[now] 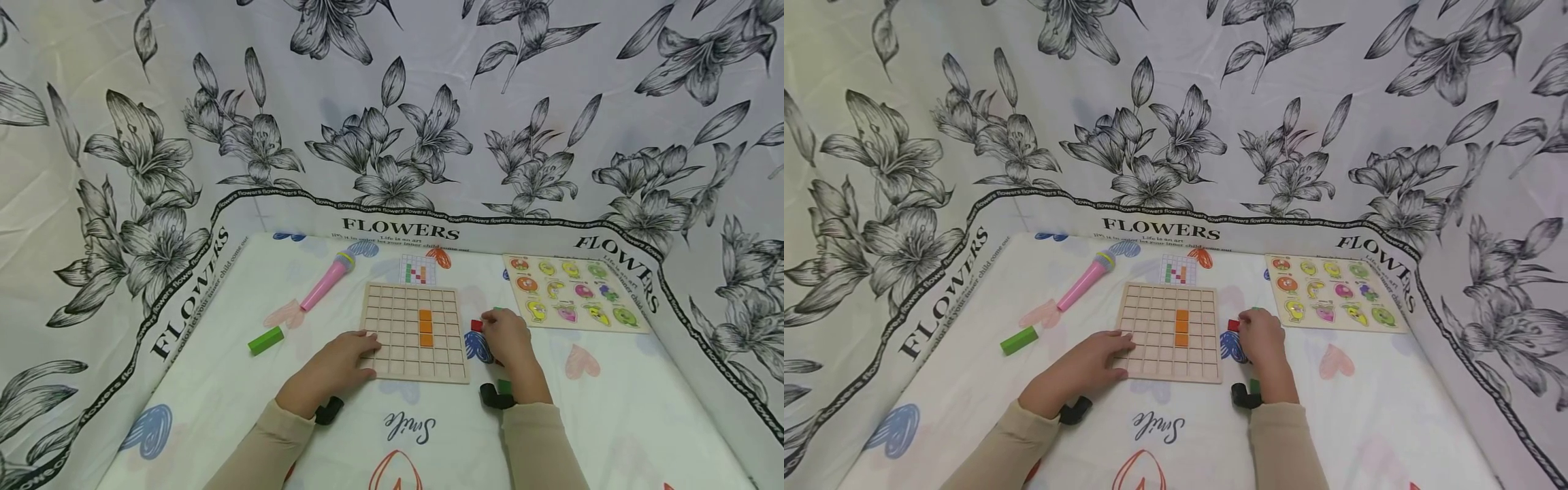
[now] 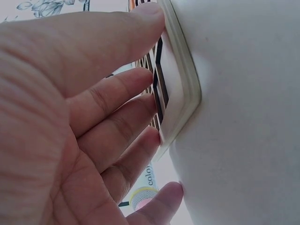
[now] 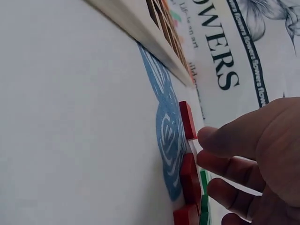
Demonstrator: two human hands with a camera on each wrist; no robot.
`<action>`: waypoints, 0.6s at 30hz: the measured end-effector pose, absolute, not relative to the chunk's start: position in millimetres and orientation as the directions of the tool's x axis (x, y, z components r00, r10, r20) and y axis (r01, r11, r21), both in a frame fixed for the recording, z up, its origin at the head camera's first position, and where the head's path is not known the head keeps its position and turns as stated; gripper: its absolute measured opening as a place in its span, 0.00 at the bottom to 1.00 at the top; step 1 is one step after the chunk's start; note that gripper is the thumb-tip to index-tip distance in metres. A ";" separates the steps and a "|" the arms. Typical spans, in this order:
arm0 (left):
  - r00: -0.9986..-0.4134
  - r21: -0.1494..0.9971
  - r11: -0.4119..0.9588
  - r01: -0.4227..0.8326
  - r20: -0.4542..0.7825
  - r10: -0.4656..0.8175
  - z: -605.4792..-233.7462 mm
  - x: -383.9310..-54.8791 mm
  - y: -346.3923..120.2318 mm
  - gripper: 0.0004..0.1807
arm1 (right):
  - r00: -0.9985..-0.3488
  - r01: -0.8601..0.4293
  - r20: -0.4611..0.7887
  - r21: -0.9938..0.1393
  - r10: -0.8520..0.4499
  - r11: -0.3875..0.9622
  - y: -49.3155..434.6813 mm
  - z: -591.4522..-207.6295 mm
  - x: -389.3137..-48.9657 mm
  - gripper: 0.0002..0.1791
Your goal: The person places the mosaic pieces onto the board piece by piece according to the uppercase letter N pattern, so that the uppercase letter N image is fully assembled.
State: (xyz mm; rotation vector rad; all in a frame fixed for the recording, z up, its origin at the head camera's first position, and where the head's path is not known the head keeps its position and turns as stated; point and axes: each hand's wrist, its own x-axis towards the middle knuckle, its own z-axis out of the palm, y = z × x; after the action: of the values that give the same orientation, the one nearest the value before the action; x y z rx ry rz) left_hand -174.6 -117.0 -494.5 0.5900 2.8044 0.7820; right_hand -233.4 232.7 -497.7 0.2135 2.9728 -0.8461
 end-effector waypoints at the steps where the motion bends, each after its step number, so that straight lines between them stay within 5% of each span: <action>1: -0.907 0.528 0.783 0.328 -0.055 0.417 -494.6 -174.6 -117.1 0.28 | -0.990 0.143 -0.084 -0.524 0.115 0.840 233.9 -498.1 -233.5 0.19; 10: -0.903 0.528 0.779 0.338 -0.051 0.426 -494.4 -175.6 -117.2 0.28 | -0.987 0.151 -0.122 -0.543 0.100 0.826 232.5 -503.0 -235.6 0.19; 18: -0.908 0.541 0.780 0.315 -0.070 0.414 -494.3 -174.6 -117.2 0.28 | -0.987 0.156 -0.127 -0.605 0.099 0.781 230.2 -498.9 -232.6 0.09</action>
State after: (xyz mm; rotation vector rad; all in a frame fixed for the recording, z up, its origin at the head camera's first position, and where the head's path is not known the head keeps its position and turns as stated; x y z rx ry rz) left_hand -174.6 -117.2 -494.3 0.5761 2.7874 0.7981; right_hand -232.6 230.2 -498.9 0.2063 2.8806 -0.9898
